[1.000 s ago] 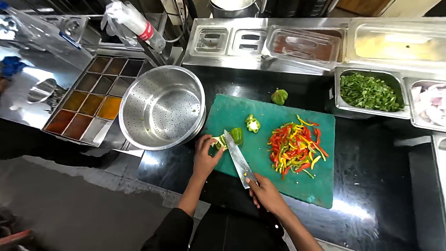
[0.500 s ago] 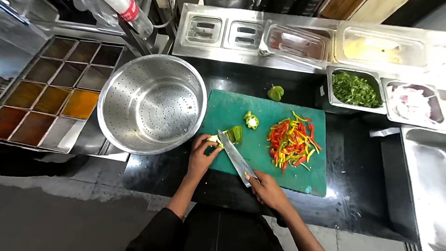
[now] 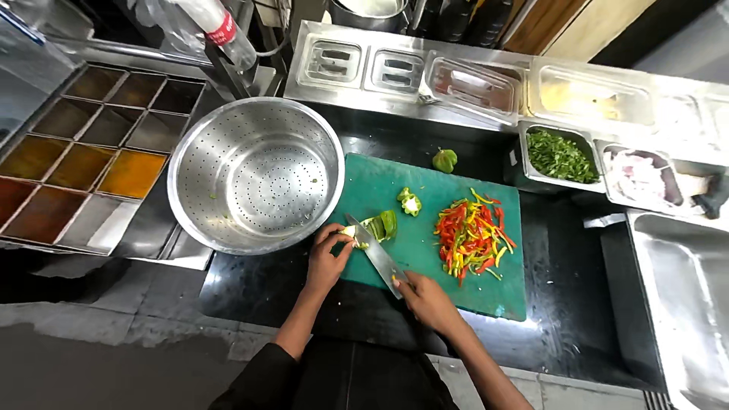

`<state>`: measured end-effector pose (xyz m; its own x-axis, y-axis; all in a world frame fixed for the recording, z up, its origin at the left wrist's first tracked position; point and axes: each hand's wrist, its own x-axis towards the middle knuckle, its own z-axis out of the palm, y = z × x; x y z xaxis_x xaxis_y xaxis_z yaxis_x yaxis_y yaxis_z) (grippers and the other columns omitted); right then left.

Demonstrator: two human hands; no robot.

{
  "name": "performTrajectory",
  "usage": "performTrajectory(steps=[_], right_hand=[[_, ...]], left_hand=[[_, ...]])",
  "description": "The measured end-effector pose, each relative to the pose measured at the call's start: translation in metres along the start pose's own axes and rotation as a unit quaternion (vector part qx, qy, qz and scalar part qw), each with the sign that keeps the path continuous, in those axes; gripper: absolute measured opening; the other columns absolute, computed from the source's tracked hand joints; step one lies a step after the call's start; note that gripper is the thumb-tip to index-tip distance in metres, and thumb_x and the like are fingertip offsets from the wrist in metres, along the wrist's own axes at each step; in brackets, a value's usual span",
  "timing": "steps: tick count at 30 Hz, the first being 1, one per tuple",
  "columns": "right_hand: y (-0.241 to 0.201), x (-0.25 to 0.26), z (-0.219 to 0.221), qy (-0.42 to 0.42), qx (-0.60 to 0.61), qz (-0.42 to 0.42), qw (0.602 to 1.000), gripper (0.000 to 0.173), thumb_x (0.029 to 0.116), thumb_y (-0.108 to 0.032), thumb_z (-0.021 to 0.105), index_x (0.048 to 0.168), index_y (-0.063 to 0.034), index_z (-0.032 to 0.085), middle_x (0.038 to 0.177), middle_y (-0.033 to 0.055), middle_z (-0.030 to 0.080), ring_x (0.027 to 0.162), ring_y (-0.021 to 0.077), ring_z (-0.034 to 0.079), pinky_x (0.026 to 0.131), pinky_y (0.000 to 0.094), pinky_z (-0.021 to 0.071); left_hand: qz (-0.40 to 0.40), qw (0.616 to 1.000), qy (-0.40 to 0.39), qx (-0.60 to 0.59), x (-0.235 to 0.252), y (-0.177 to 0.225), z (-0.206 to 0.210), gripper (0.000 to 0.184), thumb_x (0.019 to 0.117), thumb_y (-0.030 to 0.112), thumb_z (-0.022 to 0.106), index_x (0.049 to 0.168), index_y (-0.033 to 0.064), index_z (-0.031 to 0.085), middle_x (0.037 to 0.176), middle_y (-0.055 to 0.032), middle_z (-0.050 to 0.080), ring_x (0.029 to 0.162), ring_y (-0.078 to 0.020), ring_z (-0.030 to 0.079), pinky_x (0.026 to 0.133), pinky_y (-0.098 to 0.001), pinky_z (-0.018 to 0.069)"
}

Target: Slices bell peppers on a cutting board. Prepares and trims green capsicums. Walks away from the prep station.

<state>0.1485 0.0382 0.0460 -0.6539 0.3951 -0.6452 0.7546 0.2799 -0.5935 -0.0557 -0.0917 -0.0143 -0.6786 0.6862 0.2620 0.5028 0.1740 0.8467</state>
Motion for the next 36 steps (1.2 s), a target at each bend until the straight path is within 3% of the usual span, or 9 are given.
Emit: performTrajectory(steps=[4, 9, 15, 20, 24, 26, 29, 31, 36], right_hand=[[0.000, -0.002, 0.007, 0.003, 0.005, 0.006, 1.000, 0.042, 0.1096, -0.041, 0.042, 0.121, -0.0063, 0.063, 0.080, 0.0077, 0.063, 0.065, 0.0209, 0.063, 0.066, 0.0414, 0.0551], [0.004, 0.005, 0.014, 0.021, 0.056, 0.003, 0.998, 0.039, 0.1089, -0.041, 0.045, 0.117, -0.0074, 0.063, 0.075, 0.0039, 0.061, 0.059, 0.0158, 0.061, 0.060, 0.0358, 0.0545], [0.018, -0.001, 0.018, 0.022, 0.133, -0.006, 0.991, 0.035, 0.1085, -0.039, 0.047, 0.114, -0.0083, 0.063, 0.066, -0.0009, 0.058, 0.050, 0.0106, 0.057, 0.051, 0.0291, 0.0516], [0.018, -0.007, 0.027, 0.037, 0.218, -0.002, 0.975, 0.029, 0.1086, -0.032, 0.048, 0.112, -0.0068, 0.062, 0.066, -0.0005, 0.060, 0.048, 0.0103, 0.057, 0.047, 0.0268, 0.0517], [0.022, -0.017, 0.032, 0.089, 0.226, 0.001, 0.970, 0.028, 0.1081, -0.029, 0.048, 0.109, -0.0058, 0.063, 0.065, 0.0001, 0.060, 0.047, 0.0113, 0.057, 0.046, 0.0276, 0.0518], [0.021, -0.022, 0.032, 0.116, 0.177, 0.024, 0.977, 0.029, 0.1085, -0.031, 0.048, 0.110, -0.0062, 0.063, 0.066, 0.0005, 0.060, 0.050, 0.0121, 0.058, 0.049, 0.0297, 0.0526], [0.015, -0.030, 0.030, 0.144, 0.122, 0.055, 0.980, 0.031, 0.1095, -0.032, 0.047, 0.111, -0.0061, 0.063, 0.069, 0.0022, 0.062, 0.052, 0.0142, 0.060, 0.053, 0.0331, 0.0545], [0.013, -0.033, 0.029, 0.164, 0.083, 0.073, 0.980, 0.032, 0.1096, -0.033, 0.046, 0.113, -0.0062, 0.064, 0.071, 0.0040, 0.063, 0.056, 0.0170, 0.062, 0.056, 0.0369, 0.0559], [0.016, -0.035, 0.020, 0.207, 0.102, 0.109, 0.967, 0.033, 0.1102, -0.031, 0.047, 0.118, -0.0035, 0.063, 0.072, 0.0073, 0.065, 0.056, 0.0195, 0.065, 0.056, 0.0390, 0.0577]], left_hand=[[-0.006, 0.999, 0.033, -0.003, 0.000, -0.001, 0.004, 0.019, 0.0867, 0.010, 0.078, 0.100, 0.0001, 0.070, 0.120, -0.0154, 0.066, 0.111, -0.0247, 0.066, 0.096, -0.0415, 0.0565], [-0.066, 0.995, 0.073, 0.001, -0.009, 0.008, 0.000, 0.047, 0.0840, 0.007, 0.074, 0.126, -0.0057, 0.059, 0.120, -0.0210, 0.066, 0.106, -0.0307, 0.067, 0.092, -0.0471, 0.0567], [-0.059, 0.991, 0.117, 0.019, -0.043, -0.007, -0.024, 0.035, 0.0887, 0.017, 0.066, 0.118, -0.0024, 0.066, 0.120, -0.0188, 0.063, 0.104, -0.0244, 0.065, 0.089, -0.0403, 0.0573], [-0.159, 0.969, 0.187, 0.016, -0.043, -0.024, -0.050, 0.035, 0.0923, 0.009, 0.069, 0.122, -0.0070, 0.059, 0.118, -0.0227, 0.062, 0.101, -0.0279, 0.066, 0.089, -0.0437, 0.0572], [-0.164, 0.958, 0.198, 0.131, -0.039, -0.019, -0.062, 0.042, 0.0940, 0.021, 0.069, 0.126, -0.0046, 0.063, 0.138, -0.0323, 0.051, 0.130, -0.0509, 0.046, 0.109, -0.0659, 0.0348], [-0.080, 0.960, 0.213, 0.165, -0.043, -0.015, -0.056, 0.033, 0.0942, 0.024, 0.065, 0.116, -0.0007, 0.069, 0.128, -0.0294, 0.057, 0.123, -0.0504, 0.049, 0.105, -0.0655, 0.0359], [0.038, 0.985, 0.124, 0.114, -0.038, 0.010, -0.031, 0.023, 0.0975, 0.022, 0.063, 0.105, 0.0037, 0.075, 0.113, -0.0149, 0.070, 0.112, -0.0321, 0.064, 0.100, -0.0512, 0.0508], [0.099, 0.993, 0.023, 0.068, -0.020, 0.032, -0.005, 0.021, 0.0991, 0.021, 0.063, 0.106, 0.0051, 0.076, 0.113, -0.0101, 0.072, 0.113, -0.0254, 0.066, 0.101, -0.0435, 0.0535], [0.046, 0.976, -0.187, 0.106, 0.023, 0.041, 0.030, 0.020, 0.0980, 0.018, 0.068, 0.110, 0.0027, 0.073, 0.125, -0.0145, 0.067, 0.126, -0.0317, 0.058, 0.109, -0.0464, 0.0471]])
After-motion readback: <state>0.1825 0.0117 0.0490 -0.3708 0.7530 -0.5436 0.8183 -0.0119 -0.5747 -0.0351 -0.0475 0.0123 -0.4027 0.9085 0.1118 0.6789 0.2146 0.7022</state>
